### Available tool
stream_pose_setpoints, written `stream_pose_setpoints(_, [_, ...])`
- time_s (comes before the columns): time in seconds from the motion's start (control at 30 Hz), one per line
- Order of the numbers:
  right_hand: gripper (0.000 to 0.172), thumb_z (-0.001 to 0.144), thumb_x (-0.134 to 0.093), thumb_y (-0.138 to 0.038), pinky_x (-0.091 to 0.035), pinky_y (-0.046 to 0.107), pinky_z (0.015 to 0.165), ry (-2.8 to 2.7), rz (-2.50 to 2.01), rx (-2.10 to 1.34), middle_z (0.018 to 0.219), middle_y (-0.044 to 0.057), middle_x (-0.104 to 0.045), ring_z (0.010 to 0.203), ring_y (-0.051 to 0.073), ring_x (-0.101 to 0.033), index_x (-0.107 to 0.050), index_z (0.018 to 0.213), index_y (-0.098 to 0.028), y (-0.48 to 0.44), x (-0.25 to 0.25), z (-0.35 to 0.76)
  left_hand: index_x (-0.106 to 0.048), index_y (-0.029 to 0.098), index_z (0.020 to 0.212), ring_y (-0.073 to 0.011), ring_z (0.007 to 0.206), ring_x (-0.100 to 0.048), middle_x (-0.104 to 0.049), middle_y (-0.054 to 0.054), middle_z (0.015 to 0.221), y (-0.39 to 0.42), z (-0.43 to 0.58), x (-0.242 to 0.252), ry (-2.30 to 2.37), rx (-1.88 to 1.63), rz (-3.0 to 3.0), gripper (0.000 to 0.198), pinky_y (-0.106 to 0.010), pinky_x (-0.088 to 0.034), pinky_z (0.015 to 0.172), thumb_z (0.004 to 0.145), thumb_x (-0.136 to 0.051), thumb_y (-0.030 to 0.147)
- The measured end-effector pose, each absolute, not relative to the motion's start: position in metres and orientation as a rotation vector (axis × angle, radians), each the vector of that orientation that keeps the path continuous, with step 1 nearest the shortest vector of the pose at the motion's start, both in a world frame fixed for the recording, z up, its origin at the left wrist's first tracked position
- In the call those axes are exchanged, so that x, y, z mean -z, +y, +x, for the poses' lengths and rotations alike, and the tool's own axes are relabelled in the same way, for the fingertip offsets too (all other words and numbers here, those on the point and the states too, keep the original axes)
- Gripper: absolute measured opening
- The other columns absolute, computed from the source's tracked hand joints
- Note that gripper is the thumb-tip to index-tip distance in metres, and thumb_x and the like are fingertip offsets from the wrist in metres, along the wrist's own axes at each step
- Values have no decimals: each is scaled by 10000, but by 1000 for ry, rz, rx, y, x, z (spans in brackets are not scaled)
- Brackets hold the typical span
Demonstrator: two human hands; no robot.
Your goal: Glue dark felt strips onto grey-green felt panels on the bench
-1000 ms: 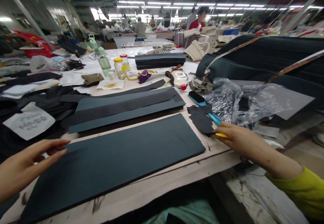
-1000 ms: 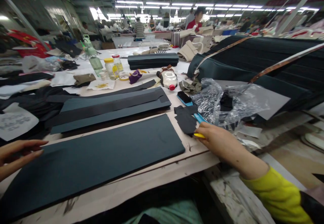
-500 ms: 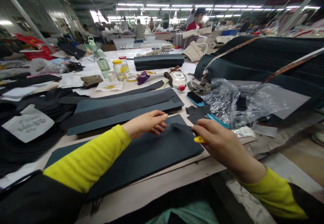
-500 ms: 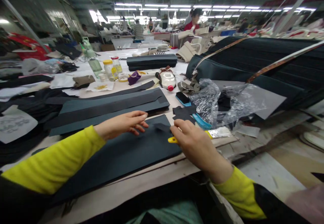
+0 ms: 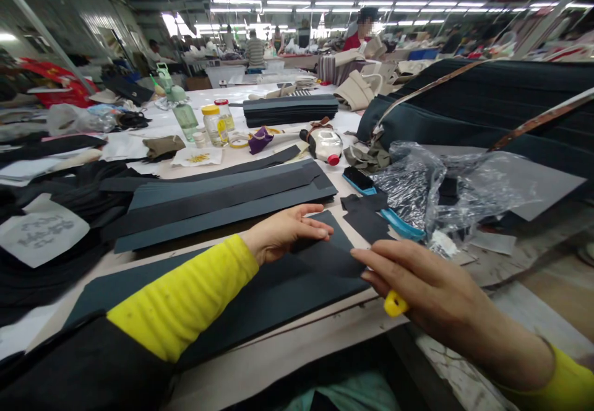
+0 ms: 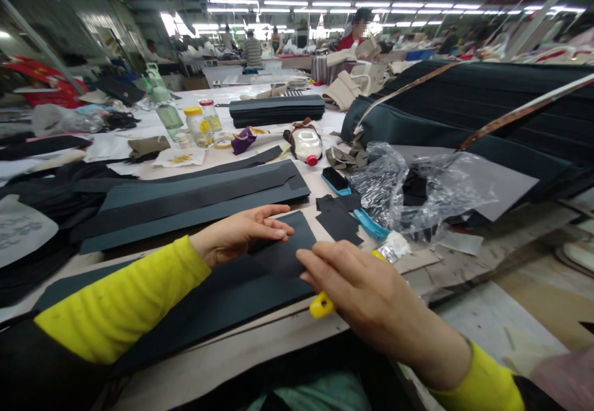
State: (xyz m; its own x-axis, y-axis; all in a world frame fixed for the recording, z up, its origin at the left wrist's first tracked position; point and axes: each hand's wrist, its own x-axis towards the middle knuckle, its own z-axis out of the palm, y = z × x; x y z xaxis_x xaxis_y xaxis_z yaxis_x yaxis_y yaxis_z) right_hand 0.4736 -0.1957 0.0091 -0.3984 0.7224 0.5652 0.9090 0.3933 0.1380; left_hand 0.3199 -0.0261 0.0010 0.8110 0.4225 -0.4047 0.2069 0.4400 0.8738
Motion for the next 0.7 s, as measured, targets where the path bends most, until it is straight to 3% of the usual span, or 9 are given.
stream_pose_setpoints(0.07, [260,926,-431,-238,-413,303,799,-2161,-1412,613,1050,111,-501,916,188,-503,-490,1154,-127,-195,-24,482,-476,112,1187,-80,682,-588,-653,-40,803,-20,317,-1,618,-113,1191,539,-226,-423,761,681,-634,17])
stream_pose_setpoints(0.17, [244,958,-337,-332,-410,308,700,-2072,-1423,574,932,60,-537,794,165,-515,-546,968,-208,-189,-49,497,-525,116,1116,-77,675,-567,-637,-7,741,-14,317,3,646,-39,1416,432,-229,-414,747,703,-586,4])
stream_pose_setpoints(0.27, [267,960,-334,-306,-417,278,607,-1983,-1445,311,794,21,-577,695,136,-542,-541,815,-222,-179,-63,506,-532,116,1108,-79,694,-551,-609,3,766,-11,319,10,661,23,1626,394,-230,-418,744,727,-541,17])
stream_pose_setpoints(0.37, [205,930,-424,-294,-465,262,634,-1932,-1475,149,824,26,-625,733,138,-586,-585,831,-215,-171,-60,512,-539,117,1124,-108,754,-561,-603,-28,870,-10,317,14,652,17,1851,353,-246,-434,764,772,-522,117])
stream_pose_setpoints(0.5, [147,883,-521,-322,-498,267,749,-2050,-1449,61,935,27,-638,858,155,-597,-625,913,-222,-168,-47,518,-512,147,1190,-174,887,-571,-596,-57,1005,-8,305,12,677,62,2145,474,-282,-441,808,754,-592,317])
stream_pose_setpoints(0.6, [112,876,-533,-281,-500,222,716,-2104,-1398,-36,921,24,-621,845,132,-589,-624,887,-215,-168,-40,516,-460,165,1255,-194,952,-561,-577,-68,1077,-9,296,10,687,161,2245,611,-296,-430,857,689,-657,286])
stream_pose_setpoints(0.7, [108,877,-531,-268,-487,190,714,-2109,-1376,-71,915,25,-607,845,114,-580,-618,875,-204,-164,-36,510,-452,189,1269,-191,981,-555,-567,-65,1114,-10,294,10,680,199,2282,624,-289,-420,885,676,-645,203])
